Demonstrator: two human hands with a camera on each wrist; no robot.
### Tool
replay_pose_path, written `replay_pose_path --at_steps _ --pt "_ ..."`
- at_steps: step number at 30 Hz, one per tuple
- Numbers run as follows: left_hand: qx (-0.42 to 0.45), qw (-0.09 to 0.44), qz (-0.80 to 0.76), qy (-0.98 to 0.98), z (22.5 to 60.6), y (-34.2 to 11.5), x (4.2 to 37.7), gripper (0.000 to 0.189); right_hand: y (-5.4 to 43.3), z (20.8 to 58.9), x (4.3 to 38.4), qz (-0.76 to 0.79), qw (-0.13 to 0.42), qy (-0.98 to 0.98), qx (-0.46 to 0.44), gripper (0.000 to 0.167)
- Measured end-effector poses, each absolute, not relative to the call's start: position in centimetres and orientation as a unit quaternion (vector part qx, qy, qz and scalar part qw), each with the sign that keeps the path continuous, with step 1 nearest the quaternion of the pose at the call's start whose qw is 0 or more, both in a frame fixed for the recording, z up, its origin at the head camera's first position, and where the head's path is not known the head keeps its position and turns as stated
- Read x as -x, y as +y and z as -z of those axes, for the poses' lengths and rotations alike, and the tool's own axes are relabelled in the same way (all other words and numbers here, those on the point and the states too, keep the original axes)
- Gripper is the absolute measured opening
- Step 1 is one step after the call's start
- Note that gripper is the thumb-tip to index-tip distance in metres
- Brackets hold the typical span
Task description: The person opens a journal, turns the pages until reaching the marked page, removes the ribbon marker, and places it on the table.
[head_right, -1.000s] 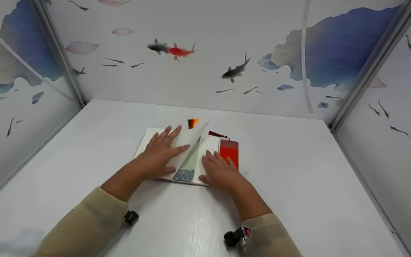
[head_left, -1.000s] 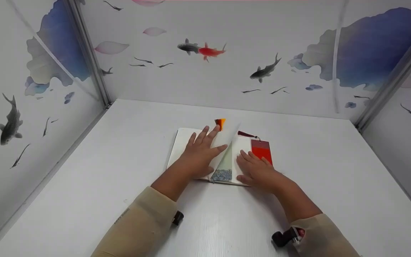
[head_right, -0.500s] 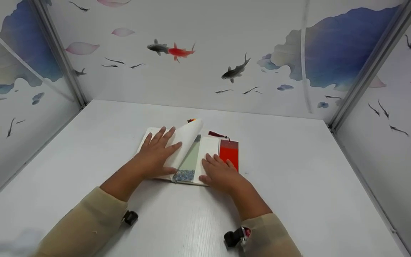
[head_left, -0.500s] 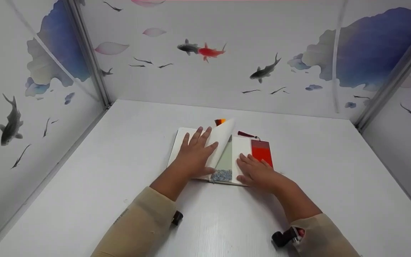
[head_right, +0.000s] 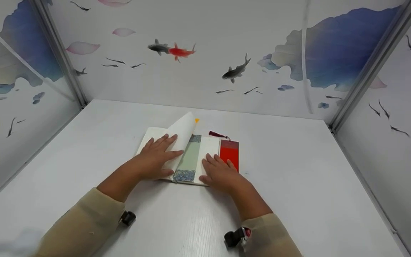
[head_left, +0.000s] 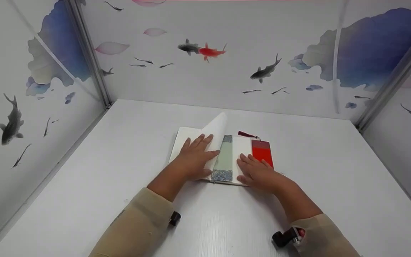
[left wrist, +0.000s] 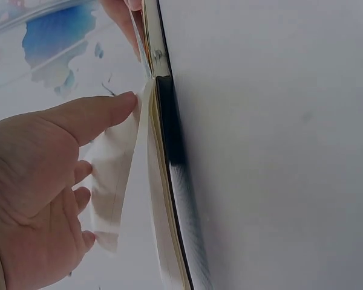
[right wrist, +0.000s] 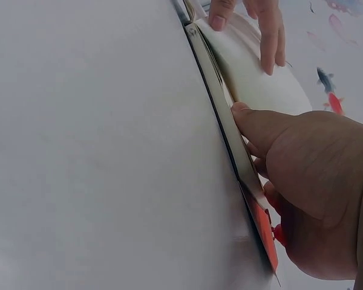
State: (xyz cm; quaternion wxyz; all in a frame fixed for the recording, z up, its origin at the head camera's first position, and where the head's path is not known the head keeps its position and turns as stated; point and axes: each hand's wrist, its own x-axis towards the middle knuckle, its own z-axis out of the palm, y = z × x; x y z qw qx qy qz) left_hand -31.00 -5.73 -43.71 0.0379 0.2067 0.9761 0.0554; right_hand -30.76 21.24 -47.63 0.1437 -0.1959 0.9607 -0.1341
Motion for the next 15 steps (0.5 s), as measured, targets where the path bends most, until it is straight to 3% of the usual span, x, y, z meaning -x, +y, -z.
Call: replay_pose_path --at_steps 7,15 --pt "-0.200 0.052 -0.051 0.977 44.2 -6.2 31.4 0.076 21.3 47.7 30.8 0.138 0.145 0.960 0.197 0.084" --pt "-0.155 0.126 -0.085 0.976 44.0 -6.9 31.1 0.080 21.3 47.7 30.8 0.131 0.142 0.960 0.202 0.084"
